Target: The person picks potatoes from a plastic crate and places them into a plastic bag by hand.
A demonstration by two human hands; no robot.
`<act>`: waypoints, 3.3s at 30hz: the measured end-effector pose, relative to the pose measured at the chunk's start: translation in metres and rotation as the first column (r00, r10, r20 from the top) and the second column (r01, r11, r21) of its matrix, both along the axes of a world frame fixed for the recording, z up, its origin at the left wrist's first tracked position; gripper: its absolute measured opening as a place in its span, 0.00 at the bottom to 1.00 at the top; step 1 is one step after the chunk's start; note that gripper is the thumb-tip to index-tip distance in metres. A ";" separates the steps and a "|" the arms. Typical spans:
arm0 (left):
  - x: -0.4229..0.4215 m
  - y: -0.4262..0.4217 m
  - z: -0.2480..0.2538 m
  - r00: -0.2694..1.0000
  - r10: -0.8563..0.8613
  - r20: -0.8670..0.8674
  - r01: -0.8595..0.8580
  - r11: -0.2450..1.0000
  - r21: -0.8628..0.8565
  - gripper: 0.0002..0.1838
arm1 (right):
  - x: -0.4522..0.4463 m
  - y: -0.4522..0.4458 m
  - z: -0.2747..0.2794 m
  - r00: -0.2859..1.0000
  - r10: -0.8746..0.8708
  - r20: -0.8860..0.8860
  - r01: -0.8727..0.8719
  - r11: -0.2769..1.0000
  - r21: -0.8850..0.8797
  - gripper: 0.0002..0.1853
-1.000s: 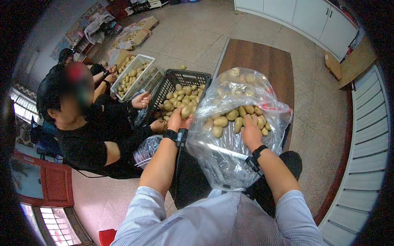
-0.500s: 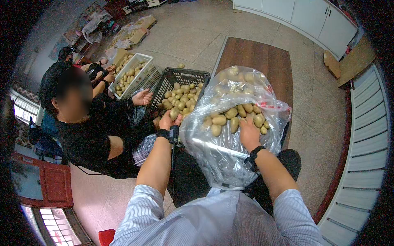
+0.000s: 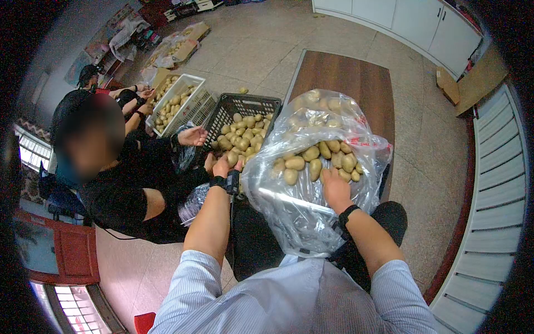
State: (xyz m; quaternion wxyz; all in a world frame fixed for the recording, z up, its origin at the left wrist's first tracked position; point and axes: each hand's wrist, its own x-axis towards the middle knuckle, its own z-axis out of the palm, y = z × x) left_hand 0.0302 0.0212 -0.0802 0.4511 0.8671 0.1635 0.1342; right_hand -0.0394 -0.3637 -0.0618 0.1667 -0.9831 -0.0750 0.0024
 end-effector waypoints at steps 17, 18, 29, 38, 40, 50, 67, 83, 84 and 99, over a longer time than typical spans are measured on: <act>0.013 0.028 -0.010 0.909 -0.004 -0.416 0.294 0.714 0.636 0.17 | -0.018 0.002 -0.001 0.998 0.052 0.027 -0.053 0.998 0.023 0.20; 0.009 0.016 0.008 0.909 -0.010 -0.416 0.297 0.717 0.631 0.17 | -0.019 0.003 0.001 0.998 0.057 -0.007 -0.057 0.998 0.010 0.20; 0.005 -0.064 0.061 0.989 0.062 -0.137 -0.150 0.512 -0.846 0.12 | -0.033 0.009 0.008 0.987 0.100 -0.124 -0.101 0.995 -0.002 0.18; 0.003 -0.083 0.067 0.978 -0.165 -0.127 -0.030 0.490 -0.871 0.11 | -0.016 -0.005 -0.004 0.985 0.037 -0.168 0.010 0.962 0.274 0.22; 0.004 -0.087 0.066 0.969 -0.204 -0.137 -0.019 0.494 -0.869 0.11 | -0.013 0.004 0.011 0.984 0.039 -0.175 0.025 0.937 0.347 0.19; -0.001 -0.104 0.072 0.851 -0.453 -0.266 0.022 0.536 -0.844 0.15 | 0.019 0.059 0.039 0.944 0.110 -0.310 0.118 0.766 0.632 0.26; -0.008 -0.117 0.092 0.611 -0.765 -0.204 0.253 0.433 -0.865 0.17 | 0.029 0.078 0.061 0.926 0.222 -0.306 0.137 0.559 0.818 0.15; 0.016 -0.069 0.046 0.956 -0.262 -0.129 0.005 0.456 -0.890 0.16 | 0.012 -0.027 0.025 0.951 -0.196 0.241 0.130 0.956 0.265 0.24; 0.014 -0.067 0.053 0.959 -0.247 -0.140 -0.031 0.399 -0.917 0.16 | 0.012 -0.026 0.027 0.953 -0.232 0.196 0.171 0.943 0.285 0.25; 0.013 -0.015 0.025 0.950 -0.035 -0.311 -0.166 0.786 -0.596 0.20 | 0.019 -0.036 0.008 0.950 -0.264 0.165 0.239 0.958 0.155 0.29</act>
